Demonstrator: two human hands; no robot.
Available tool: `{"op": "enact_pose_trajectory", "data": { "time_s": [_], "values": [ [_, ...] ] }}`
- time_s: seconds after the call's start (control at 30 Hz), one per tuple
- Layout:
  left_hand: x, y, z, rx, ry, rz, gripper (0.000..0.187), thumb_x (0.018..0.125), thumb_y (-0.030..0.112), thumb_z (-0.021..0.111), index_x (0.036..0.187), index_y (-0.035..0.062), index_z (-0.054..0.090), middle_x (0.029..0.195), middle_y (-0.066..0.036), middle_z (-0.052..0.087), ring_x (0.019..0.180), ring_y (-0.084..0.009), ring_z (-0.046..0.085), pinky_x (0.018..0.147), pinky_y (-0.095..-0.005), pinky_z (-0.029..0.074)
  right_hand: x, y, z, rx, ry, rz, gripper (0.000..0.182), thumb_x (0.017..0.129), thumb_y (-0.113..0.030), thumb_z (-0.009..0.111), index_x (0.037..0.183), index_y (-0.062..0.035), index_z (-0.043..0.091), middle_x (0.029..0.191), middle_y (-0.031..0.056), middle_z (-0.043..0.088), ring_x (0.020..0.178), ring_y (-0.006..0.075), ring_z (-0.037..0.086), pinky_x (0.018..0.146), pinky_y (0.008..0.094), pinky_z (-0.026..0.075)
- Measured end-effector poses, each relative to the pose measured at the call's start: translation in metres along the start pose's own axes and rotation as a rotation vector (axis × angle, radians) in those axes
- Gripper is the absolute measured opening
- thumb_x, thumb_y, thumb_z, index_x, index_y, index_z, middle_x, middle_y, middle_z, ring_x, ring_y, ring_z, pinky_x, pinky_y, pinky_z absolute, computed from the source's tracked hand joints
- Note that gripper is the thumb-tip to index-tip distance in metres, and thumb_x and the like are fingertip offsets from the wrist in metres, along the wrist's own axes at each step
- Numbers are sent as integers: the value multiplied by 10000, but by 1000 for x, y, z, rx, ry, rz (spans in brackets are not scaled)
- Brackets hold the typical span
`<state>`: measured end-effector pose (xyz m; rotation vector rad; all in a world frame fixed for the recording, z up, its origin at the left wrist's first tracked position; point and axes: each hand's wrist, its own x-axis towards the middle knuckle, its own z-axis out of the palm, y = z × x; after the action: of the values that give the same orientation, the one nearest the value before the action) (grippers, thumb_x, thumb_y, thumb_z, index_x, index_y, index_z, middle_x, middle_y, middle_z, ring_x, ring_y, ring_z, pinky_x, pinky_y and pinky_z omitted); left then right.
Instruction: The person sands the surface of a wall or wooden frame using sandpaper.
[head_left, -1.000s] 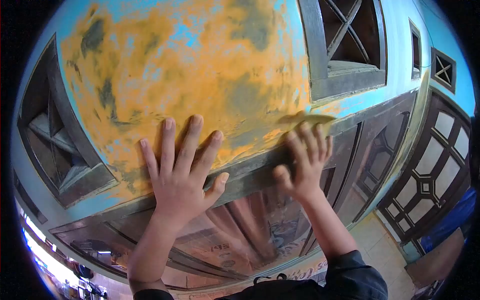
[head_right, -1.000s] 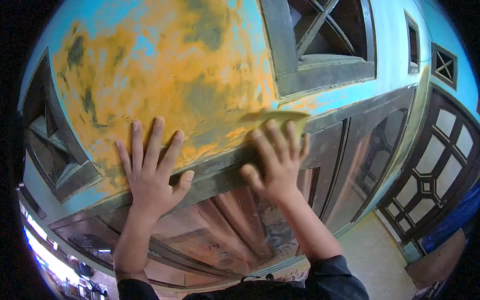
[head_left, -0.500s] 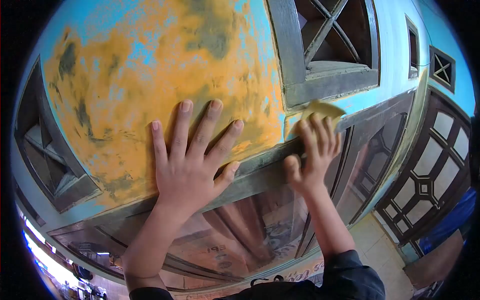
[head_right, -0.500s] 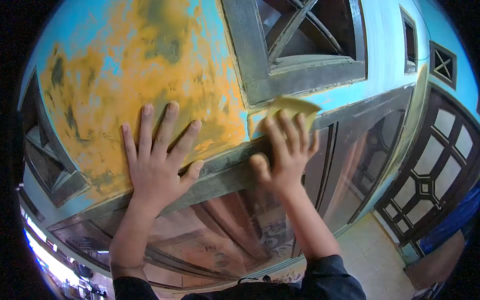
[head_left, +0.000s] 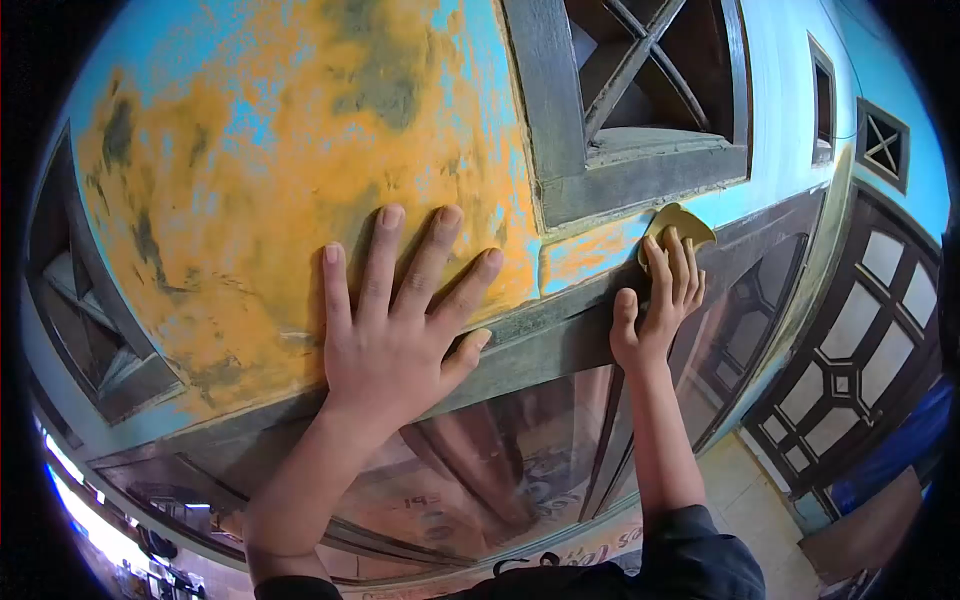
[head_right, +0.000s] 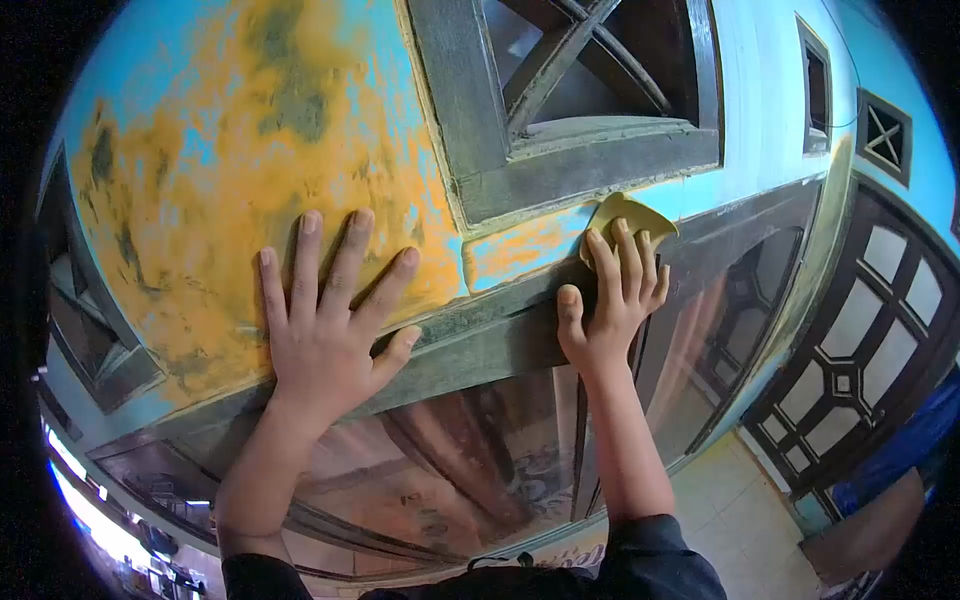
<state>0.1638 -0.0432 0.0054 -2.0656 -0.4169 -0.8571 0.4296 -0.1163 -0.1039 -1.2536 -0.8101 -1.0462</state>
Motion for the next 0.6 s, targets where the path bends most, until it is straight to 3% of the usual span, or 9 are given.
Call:
{"op": "enact_pose_trajectory", "data": {
  "time_s": [0.1, 0.13, 0.17, 0.23, 0.27, 0.4, 0.53, 0.6],
  "values": [
    [4, 7, 5, 0, 14, 17, 681, 851, 501, 635, 1496, 379, 455, 1653, -74, 270, 1507, -416, 221, 1167, -700, 94, -27, -24, -9, -72, -258, -396, 557, 859, -645, 594, 1268, -277, 683, 1406, 43, 575, 1401, 311, 417, 1202, 574, 81],
    [5, 9, 7, 0, 20, 29, 682, 847, 502, 641, 1493, 384, 457, 1652, -71, 272, 1507, -412, 223, 1167, -698, 97, -25, -12, -8, -104, -240, -465, 536, 864, -631, 590, 1257, -279, 690, 1405, 47, 576, 1399, 313, 420, 1197, 578, 80],
    [6, 9, 6, 8, 19, 28, 682, 844, 501, 646, 1490, 387, 460, 1652, -66, 274, 1508, -409, 224, 1167, -697, 103, -14, 1, -10, -181, -204, -462, 551, 871, -605, 599, 1291, -256, 665, 1427, 58, 557, 1410, 318, 404, 1197, 584, 73],
    [5, 11, 6, 17, 13, 22, 681, 838, 499, 656, 1483, 394, 465, 1651, -58, 277, 1508, -403, 228, 1166, -696, 115, 4, 18, -9, -116, -85, -108, 578, 873, -579, 612, 1330, -224, 631, 1451, 72, 533, 1431, 325, 375, 1198, 586, 62],
    [6, 12, 6, 16, 11, 28, 679, 838, 498, 657, 1481, 396, 467, 1650, -55, 279, 1508, -400, 229, 1166, -695, 120, 7, 20, -8, -93, -68, -83, 590, 893, -563, 603, 1356, -198, 599, 1462, 92, 518, 1442, 331, 355, 1192, 586, 64],
    [9, 18, 9, 17, 9, 45, 669, 835, 497, 658, 1472, 405, 477, 1648, -45, 286, 1508, -392, 236, 1166, -690, 134, -15, -19, -15, -53, -277, -496, 587, 933, -558, 559, 1363, -160, 584, 1448, 102, 526, 1430, 321, 379, 1184, 554, 96],
    [9, 21, 10, 16, 9, 42, 658, 835, 496, 656, 1464, 408, 486, 1643, -47, 297, 1504, -388, 248, 1167, -687, 137, 15, 12, -15, -117, -119, -170, 676, 912, -621, 563, 1378, -131, 567, 1423, 106, 542, 1399, 314, 417, 1194, 528, 91],
    [10, 22, 11, 16, 18, 33, 657, 834, 496, 655, 1463, 407, 488, 1641, -47, 302, 1502, -388, 255, 1166, -686, 139, 9, -2, -16, -93, -176, -262, 662, 914, -616, 565, 1373, -140, 574, 1423, 114, 540, 1389, 313, 428, 1194, 523, 94]
  ]
}}
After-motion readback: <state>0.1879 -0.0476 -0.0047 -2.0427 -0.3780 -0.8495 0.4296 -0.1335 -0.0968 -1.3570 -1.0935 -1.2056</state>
